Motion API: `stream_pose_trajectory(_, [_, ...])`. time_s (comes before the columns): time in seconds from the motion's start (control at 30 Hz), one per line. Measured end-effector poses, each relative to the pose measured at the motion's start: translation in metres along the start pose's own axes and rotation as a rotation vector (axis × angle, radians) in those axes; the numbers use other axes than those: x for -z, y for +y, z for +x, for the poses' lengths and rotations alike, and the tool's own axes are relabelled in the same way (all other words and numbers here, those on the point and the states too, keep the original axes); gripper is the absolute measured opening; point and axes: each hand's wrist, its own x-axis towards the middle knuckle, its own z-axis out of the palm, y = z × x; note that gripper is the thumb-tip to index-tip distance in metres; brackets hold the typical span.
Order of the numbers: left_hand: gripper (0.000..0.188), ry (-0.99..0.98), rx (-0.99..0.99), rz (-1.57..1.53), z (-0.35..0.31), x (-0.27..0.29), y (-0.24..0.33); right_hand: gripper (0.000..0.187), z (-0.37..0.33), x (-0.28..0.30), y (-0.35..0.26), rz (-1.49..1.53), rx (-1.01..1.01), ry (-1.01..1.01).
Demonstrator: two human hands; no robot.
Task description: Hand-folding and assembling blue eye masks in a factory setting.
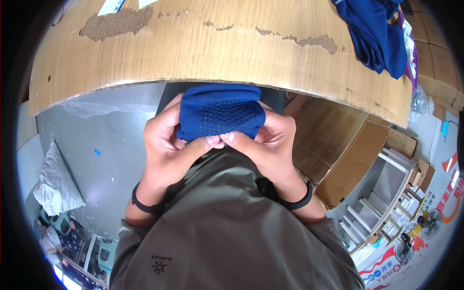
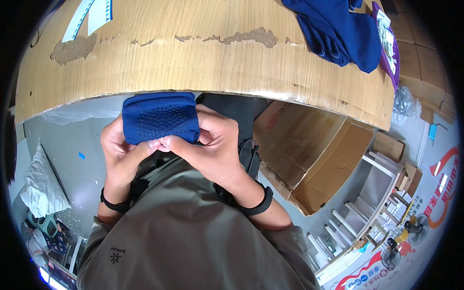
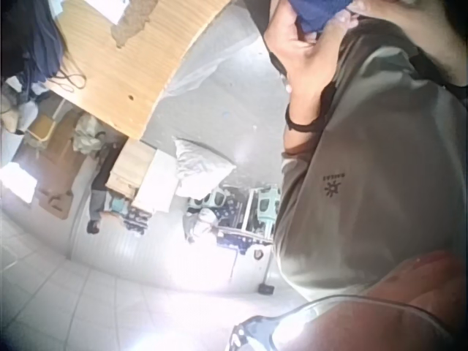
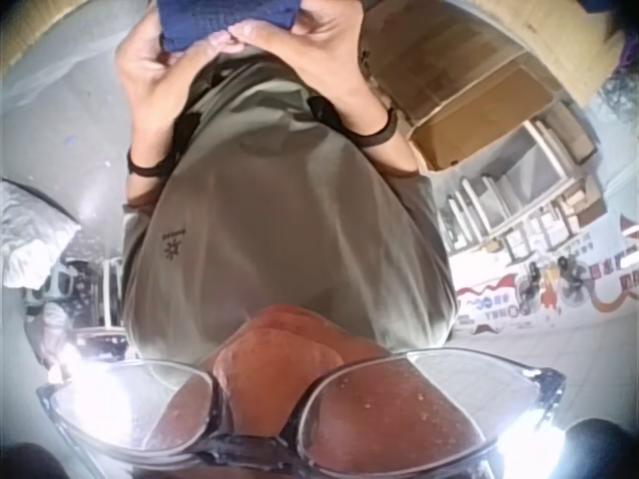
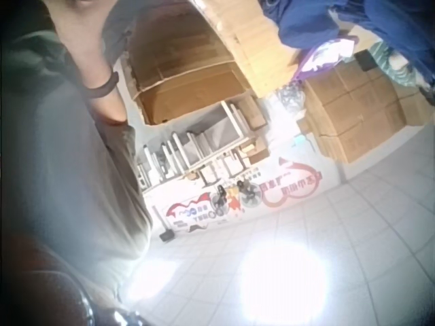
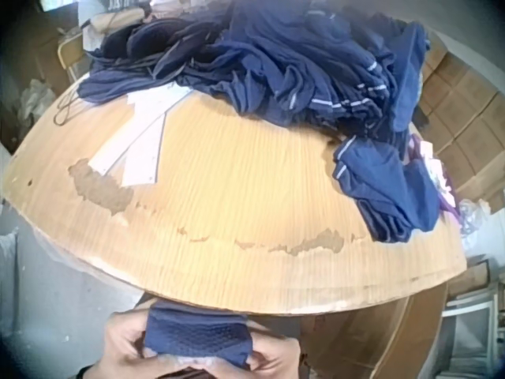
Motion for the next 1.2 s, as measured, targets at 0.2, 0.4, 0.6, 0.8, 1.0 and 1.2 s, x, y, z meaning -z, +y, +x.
stream_pose_trajectory(0.2, [0.018, 0.100, -0.019, -0.071, -0.001, -0.009, -0.015, 0.014, -0.004, 0.004, 0.009, -0.201, 0.066, 0.122])
stream_pose_trajectory(0.4, [0.014, 0.210, 0.044, -0.104, -0.010, -0.019, -0.018, 0.014, -0.007, 0.003, 0.001, -0.410, 0.266, 0.123])
stream_pose_trajectory(0.6, [0.015, 0.238, 0.007, -0.205, -0.011, -0.028, -0.002, 0.019, 0.001, 0.014, 0.002, -0.723, 0.747, 0.072])
stream_pose_trajectory(0.8, [0.022, 0.309, 0.178, -0.231, -0.006, -0.029, 0.008, 0.027, 0.000, 0.024, -0.003, -0.859, 0.784, -0.130])
stream_pose_trajectory(1.0, [0.012, 0.117, 0.118, -0.223, -0.009, -0.019, 0.000, 0.024, -0.004, 0.023, -0.004, -0.668, 0.535, -0.016])
stream_pose_trajectory(1.2, [0.028, 0.086, -0.224, 0.267, -0.007, -0.011, 0.001, 0.020, 0.002, 0.024, -0.004, -0.254, 0.297, -0.166])
